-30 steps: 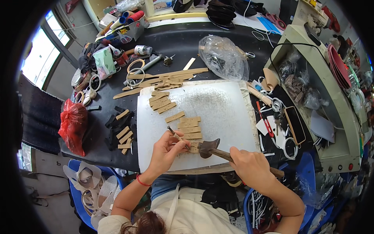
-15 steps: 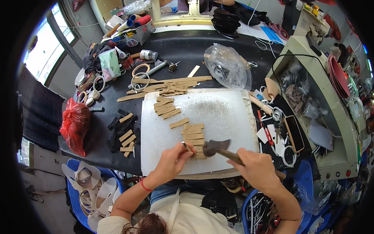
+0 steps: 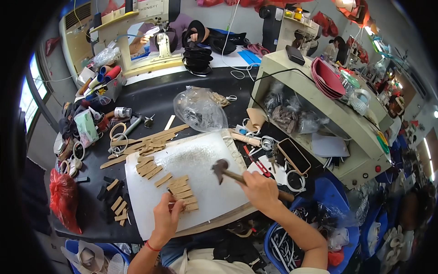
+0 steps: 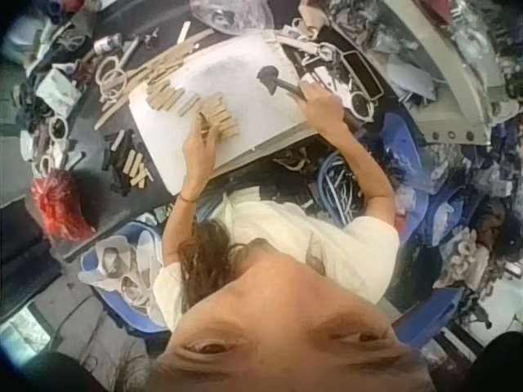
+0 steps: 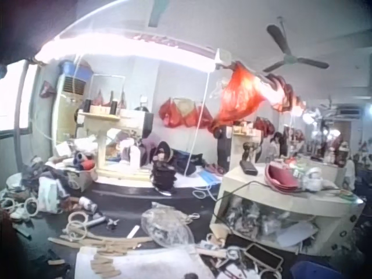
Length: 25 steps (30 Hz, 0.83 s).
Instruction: The person uses a hammer and a metal punch to drive fasteners into small rectangular wooden blocks arranged on a white cutting board. The person repeatedly positions the punch on the blocks and strikes it with the hammer, then moves the blocks to a separate pile. The workspace is cluttered with various tools and materials, including a sewing machine in the background.
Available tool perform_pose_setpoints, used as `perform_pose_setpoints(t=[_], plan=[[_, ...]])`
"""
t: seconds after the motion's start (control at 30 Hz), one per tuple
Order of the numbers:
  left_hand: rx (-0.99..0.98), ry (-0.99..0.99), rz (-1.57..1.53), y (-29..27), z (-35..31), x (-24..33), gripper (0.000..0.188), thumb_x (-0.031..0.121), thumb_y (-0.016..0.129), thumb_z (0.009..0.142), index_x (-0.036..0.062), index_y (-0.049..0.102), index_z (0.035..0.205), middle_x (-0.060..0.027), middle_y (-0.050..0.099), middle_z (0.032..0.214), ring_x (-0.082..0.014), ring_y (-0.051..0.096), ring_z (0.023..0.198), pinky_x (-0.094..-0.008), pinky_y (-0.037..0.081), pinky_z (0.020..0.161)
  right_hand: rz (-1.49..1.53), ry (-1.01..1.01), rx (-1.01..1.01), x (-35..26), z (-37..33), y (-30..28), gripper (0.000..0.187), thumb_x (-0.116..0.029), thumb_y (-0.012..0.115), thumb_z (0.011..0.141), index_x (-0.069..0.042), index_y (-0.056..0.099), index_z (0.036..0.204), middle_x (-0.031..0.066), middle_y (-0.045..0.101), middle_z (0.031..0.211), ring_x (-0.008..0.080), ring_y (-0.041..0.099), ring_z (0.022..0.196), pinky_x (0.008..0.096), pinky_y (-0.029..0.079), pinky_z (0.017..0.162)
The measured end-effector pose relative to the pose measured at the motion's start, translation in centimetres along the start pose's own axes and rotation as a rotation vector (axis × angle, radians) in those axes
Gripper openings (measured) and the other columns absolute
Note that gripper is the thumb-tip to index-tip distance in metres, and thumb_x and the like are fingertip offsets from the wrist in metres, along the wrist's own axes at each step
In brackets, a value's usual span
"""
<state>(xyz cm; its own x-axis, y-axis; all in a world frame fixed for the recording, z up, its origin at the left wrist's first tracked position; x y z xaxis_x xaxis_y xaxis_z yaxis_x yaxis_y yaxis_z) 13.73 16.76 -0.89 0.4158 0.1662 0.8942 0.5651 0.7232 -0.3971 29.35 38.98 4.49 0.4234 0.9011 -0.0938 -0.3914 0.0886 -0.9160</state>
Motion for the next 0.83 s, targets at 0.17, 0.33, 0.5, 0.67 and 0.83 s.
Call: perform_pose_setpoints(t=[0.17,0.33,0.5,0.67,0.83], plan=[[0.016,-0.295,-0.381,-0.7,-0.1,0.8,0.011,0.006,0.050,0.097,-0.0017,0.052,0.104,-0.0102,0.064,0.087,-0.0158,0.067,0.078,-0.0253,0.051,0.066,0.013,0.203,0.116,5.2,-2.3,2.9,0.035,-0.019,0.074,0.077,-0.003,0.062,0.105,0.0155,0.060,0.087,0.0343,0.059,0.081,0.0436,0.047,0.070],[0.236,0.016,0.104,-6.4,1.6,0.1,0.021,-0.002,0.044,0.093,-0.0025,0.052,0.112,-0.0146,0.061,0.093,-0.0283,0.059,0.078,-0.0378,0.047,0.072,0.356,-0.309,0.039,-6.5,-1.7,2.6,0.065,-0.034,0.076,0.078,-0.005,0.052,0.131,0.0248,0.049,0.128,0.0413,0.049,0.116,0.0482,0.041,0.097],[0.357,0.158,0.541,-10.7,8.2,-4.3,0.027,0.010,0.060,0.087,0.0009,0.057,0.112,-0.0188,0.059,0.099,-0.0350,0.054,0.093,-0.0427,0.043,0.082,0.407,-0.415,-0.253,-15.0,1.9,7.2,0.084,-0.054,0.070,0.078,-0.017,0.037,0.145,0.0329,0.021,0.147,0.0500,0.025,0.135,0.0571,0.023,0.110],[0.229,0.087,0.434,-9.9,11.8,-7.9,0.019,0.013,0.063,0.086,0.0040,0.062,0.102,-0.0147,0.061,0.092,-0.0337,0.057,0.090,-0.0424,0.045,0.079,0.461,-0.437,-0.152,-19.0,6.4,10.8,0.078,-0.052,0.066,0.082,-0.012,0.039,0.143,0.0342,0.022,0.147,0.0505,0.023,0.136,0.0587,0.021,0.110],[0.162,0.026,0.340,-10.7,15.8,-10.7,0.018,0.014,0.063,0.087,0.0050,0.064,0.102,-0.0180,0.064,0.100,-0.0344,0.060,0.095,-0.0427,0.047,0.080,0.488,-0.402,-0.092,-21.0,12.8,15.5,0.075,-0.051,0.065,0.084,-0.011,0.040,0.143,0.0269,0.025,0.150,0.0445,0.024,0.139,0.0569,0.018,0.112]])
Point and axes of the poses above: each hand's wrist, its own z-axis towards the middle knuckle, its own y-axis out of the palm, x = y × z, the point moved 5 cm from there along z, towards the middle knuckle
